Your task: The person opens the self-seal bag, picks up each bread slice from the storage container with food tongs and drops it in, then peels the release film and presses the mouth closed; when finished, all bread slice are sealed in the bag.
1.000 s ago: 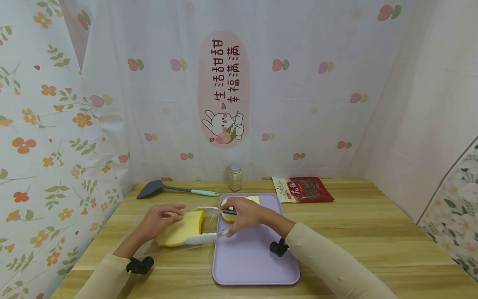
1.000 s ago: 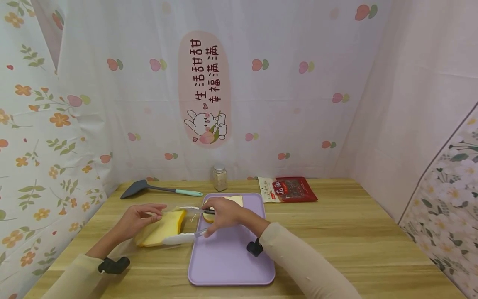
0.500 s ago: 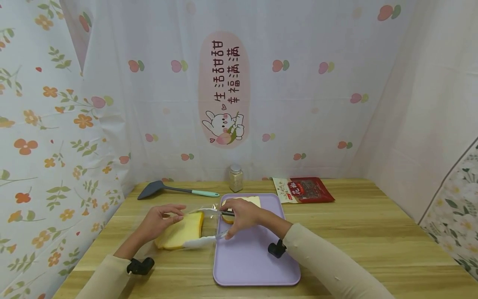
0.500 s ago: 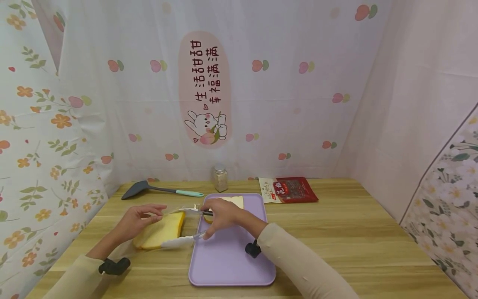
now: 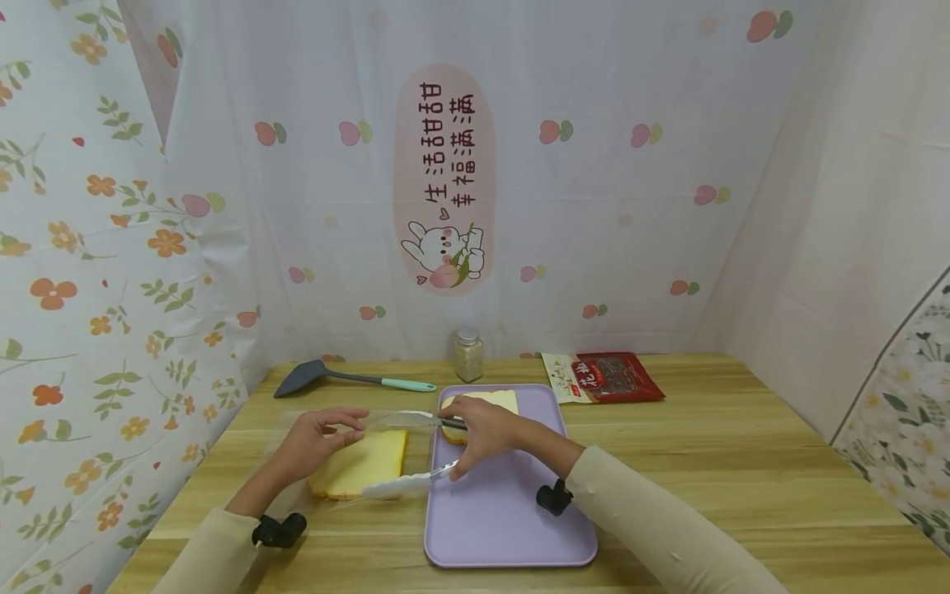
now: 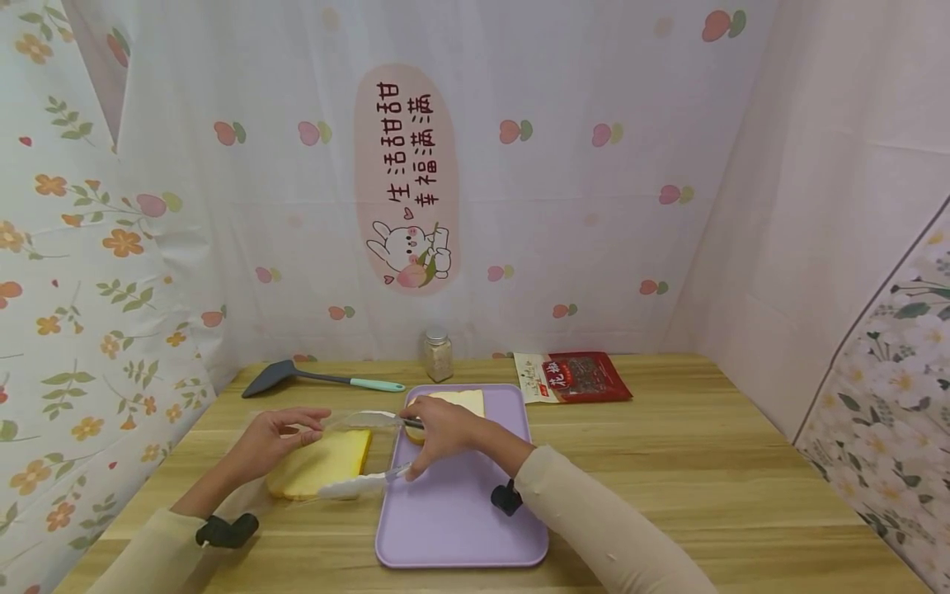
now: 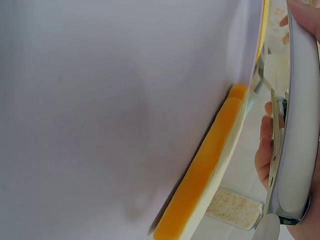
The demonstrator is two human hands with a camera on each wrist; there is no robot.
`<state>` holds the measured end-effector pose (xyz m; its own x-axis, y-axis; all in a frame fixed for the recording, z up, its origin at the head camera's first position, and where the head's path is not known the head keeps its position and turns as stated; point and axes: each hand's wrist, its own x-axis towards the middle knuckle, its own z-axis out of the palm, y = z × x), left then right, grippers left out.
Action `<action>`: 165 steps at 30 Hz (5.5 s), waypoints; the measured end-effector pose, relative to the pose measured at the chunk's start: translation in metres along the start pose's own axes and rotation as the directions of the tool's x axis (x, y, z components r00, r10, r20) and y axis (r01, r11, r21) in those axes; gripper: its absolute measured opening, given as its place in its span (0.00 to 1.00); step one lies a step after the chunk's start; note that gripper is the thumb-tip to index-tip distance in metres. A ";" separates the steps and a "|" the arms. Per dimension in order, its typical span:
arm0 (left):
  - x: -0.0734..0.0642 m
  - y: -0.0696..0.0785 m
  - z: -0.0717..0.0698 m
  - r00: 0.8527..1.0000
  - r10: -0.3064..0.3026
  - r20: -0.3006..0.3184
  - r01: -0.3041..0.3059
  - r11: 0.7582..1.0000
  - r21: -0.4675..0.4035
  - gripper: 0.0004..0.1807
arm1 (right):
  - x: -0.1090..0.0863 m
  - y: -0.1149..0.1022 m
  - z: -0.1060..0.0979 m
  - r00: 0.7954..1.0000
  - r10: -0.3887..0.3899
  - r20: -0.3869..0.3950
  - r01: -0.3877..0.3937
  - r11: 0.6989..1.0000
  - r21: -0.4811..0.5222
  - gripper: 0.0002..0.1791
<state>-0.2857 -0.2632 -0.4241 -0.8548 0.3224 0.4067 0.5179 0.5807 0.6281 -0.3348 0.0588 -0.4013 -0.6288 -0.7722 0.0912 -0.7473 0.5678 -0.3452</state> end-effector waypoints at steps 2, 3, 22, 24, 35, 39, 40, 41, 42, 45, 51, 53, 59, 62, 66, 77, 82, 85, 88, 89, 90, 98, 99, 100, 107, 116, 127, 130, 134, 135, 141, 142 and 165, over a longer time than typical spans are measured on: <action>0.000 0.001 0.000 1.000 0.009 -0.002 -0.009 1.000 -0.003 0.06 | -0.002 0.000 -0.001 1.000 0.005 0.001 -0.005 1.000 0.002 0.51; -0.001 0.001 0.000 1.000 0.007 -0.004 -0.007 1.000 -0.005 0.06 | -0.002 0.000 -0.001 1.000 0.008 0.000 -0.008 1.000 0.005 0.51; -0.001 0.002 -0.001 1.000 -0.007 0.017 0.008 1.000 -0.020 0.05 | -0.025 0.008 -0.012 0.998 0.068 0.003 -0.068 0.996 0.053 0.51; -0.001 0.002 -0.001 1.000 -0.005 0.013 0.005 1.000 -0.015 0.05 | -0.028 0.009 -0.014 0.997 0.074 0.004 -0.074 0.995 0.063 0.52; -0.002 0.001 -0.001 1.000 0.012 -0.001 -0.012 1.000 0.002 0.05 | -0.047 0.021 -0.019 0.996 0.084 -0.010 -0.083 0.995 0.058 0.53; -0.003 0.003 -0.002 1.000 0.007 0.001 -0.007 1.000 -0.009 0.05 | -0.054 0.025 -0.022 0.996 0.085 -0.014 -0.083 0.994 0.068 0.53; -0.003 0.003 -0.002 1.000 0.006 0.002 -0.006 1.000 -0.009 0.05 | -0.056 0.026 -0.023 0.996 0.085 -0.016 -0.084 0.994 0.070 0.53; -0.003 0.003 -0.002 1.000 0.007 0.000 -0.007 1.000 -0.011 0.05 | -0.058 0.027 -0.024 0.996 0.085 -0.018 -0.083 0.994 0.069 0.53; -0.003 0.004 -0.002 1.000 0.007 0.000 -0.007 1.000 -0.009 0.05 | -0.060 0.029 -0.025 0.996 0.083 -0.022 -0.081 0.995 0.066 0.53; -0.004 0.005 -0.001 1.000 0.013 -0.005 -0.013 1.000 -0.006 0.05 | -0.066 0.031 -0.027 0.997 0.066 -0.034 -0.064 0.996 0.067 0.54; -0.003 0.005 0.000 1.000 0.019 -0.013 -0.020 1.000 -0.007 0.05 | -0.079 0.039 -0.032 0.997 0.064 -0.049 -0.061 0.995 0.073 0.54; -0.002 0.004 0.001 1.000 0.019 -0.017 -0.019 1.000 -0.002 0.04 | -0.084 0.042 -0.033 0.996 0.079 -0.050 -0.075 0.994 0.079 0.53; 0.000 0.003 0.002 1.000 0.010 -0.024 -0.010 1.000 0.008 0.05 | -0.098 0.050 -0.031 0.990 0.132 -0.050 -0.127 0.987 0.102 0.54; -0.002 0.005 0.003 1.000 -0.006 -0.022 0.006 1.000 -0.001 0.05 | -0.105 0.054 -0.029 0.986 0.156 -0.050 -0.150 0.982 0.115 0.54; -0.007 0.005 0.003 0.999 -0.024 -0.021 0.024 1.000 -0.002 0.05 | -0.115 0.055 -0.027 0.982 0.182 -0.054 -0.174 0.976 0.129 0.54; -0.004 0.011 0.003 0.999 0.011 -0.034 -0.011 1.000 0.000 0.03 | -0.141 0.069 -0.037 0.968 0.233 -0.097 -0.222 0.969 0.109 0.52; -0.003 0.006 0.004 0.999 0.022 -0.040 -0.021 1.000 0.011 0.04 | -0.147 0.075 -0.043 0.966 0.230 -0.113 -0.223 0.972 0.072 0.52; -0.003 0.004 0.004 0.999 0.024 -0.038 -0.023 1.000 0.015 0.04 | -0.148 0.079 -0.046 0.964 0.233 -0.125 -0.227 0.972 0.066 0.52; -0.003 0.003 0.003 0.999 0.019 -0.036 -0.019 1.000 0.009 0.04 | -0.147 0.084 -0.047 0.959 0.251 -0.132 -0.243 0.967 0.075 0.52; -0.004 0.004 0.003 0.999 0.018 -0.035 -0.018 1.000 0.009 0.04 | -0.147 0.086 -0.047 0.957 0.259 -0.133 -0.250 0.965 0.078 0.52; -0.004 0.004 0.003 0.999 0.015 -0.034 -0.015 1.000 0.007 0.04 | -0.146 0.089 -0.047 0.955 0.265 -0.134 -0.257 0.963 0.077 0.53; -0.004 0.004 0.003 1.000 -0.004 -0.021 0.004 1.000 -0.006 0.05 | -0.147 0.106 -0.050 0.924 0.360 -0.126 -0.353 0.932 0.078 0.53; -0.004 0.003 0.003 1.000 -0.004 -0.022 0.004 1.000 -0.002 0.05 | -0.147 0.108 -0.050 0.922 0.367 -0.122 -0.359 0.930 0.078 0.53; -0.004 0.003 0.003 1.000 -0.004 -0.022 0.004 1.000 0.000 0.04 | -0.147 0.110 -0.051 0.922 0.369 -0.121 -0.362 0.929 0.076 0.53; -0.005 0.002 0.003 1.000 0.002 -0.024 -0.002 1.000 0.025 0.03 | -0.144 0.122 -0.057 0.933 0.346 -0.098 -0.343 0.938 0.051 0.54; -0.005 0.001 0.005 1.000 -0.017 -0.017 0.018 1.000 0.010 0.04 | -0.135 0.131 -0.066 0.936 0.350 -0.024 -0.349 0.936 0.052 0.51; -0.004 0.002 0.006 1.000 -0.027 -0.009 0.027 1.000 0.010 0.05 | -0.120 0.138 -0.075 0.958 0.285 0.026 -0.285 0.958 0.006 0.49; -0.006 0.001 0.005 1.000 -0.022 -0.006 0.022 1.000 0.013 0.05 | -0.115 0.141 -0.076 0.962 0.266 0.057 -0.267 0.964 0.003 0.48; -0.009 -0.001 0.004 1.000 -0.013 -0.015 0.013 1.000 0.017 0.03 | -0.108 0.145 -0.075 0.963 0.253 0.091 -0.256 0.967 0.014 0.48; -0.010 -0.001 0.004 1.000 -0.011 -0.017 0.012 1.000 0.016 0.03 | -0.107 0.145 -0.074 0.961 0.257 0.098 -0.260 0.965 0.020 0.48; -0.008 0.000 0.005 1.000 -0.007 -0.003 0.007 1.000 -0.008 0.03 | -0.107 0.145 -0.070 0.956 0.269 0.118 -0.277 0.959 0.058 0.47; -0.007 0.000 0.005 1.000 -0.011 -0.001 0.011 1.000 -0.011 0.03 | -0.107 0.144 -0.070 0.956 0.268 0.121 -0.278 0.958 0.067 0.47; -0.004 0.004 0.005 1.000 -0.018 0.012 0.018 1.000 0.002 0.03 | -0.099 0.137 -0.061 0.963 0.244 0.111 -0.252 0.966 0.064 0.49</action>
<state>-0.2809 -0.2581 -0.4269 -0.8641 0.3208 0.3878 0.5026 0.5880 0.6337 -0.3883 0.2307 -0.4005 -0.7646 -0.6367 -0.1002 -0.5493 0.7249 -0.4157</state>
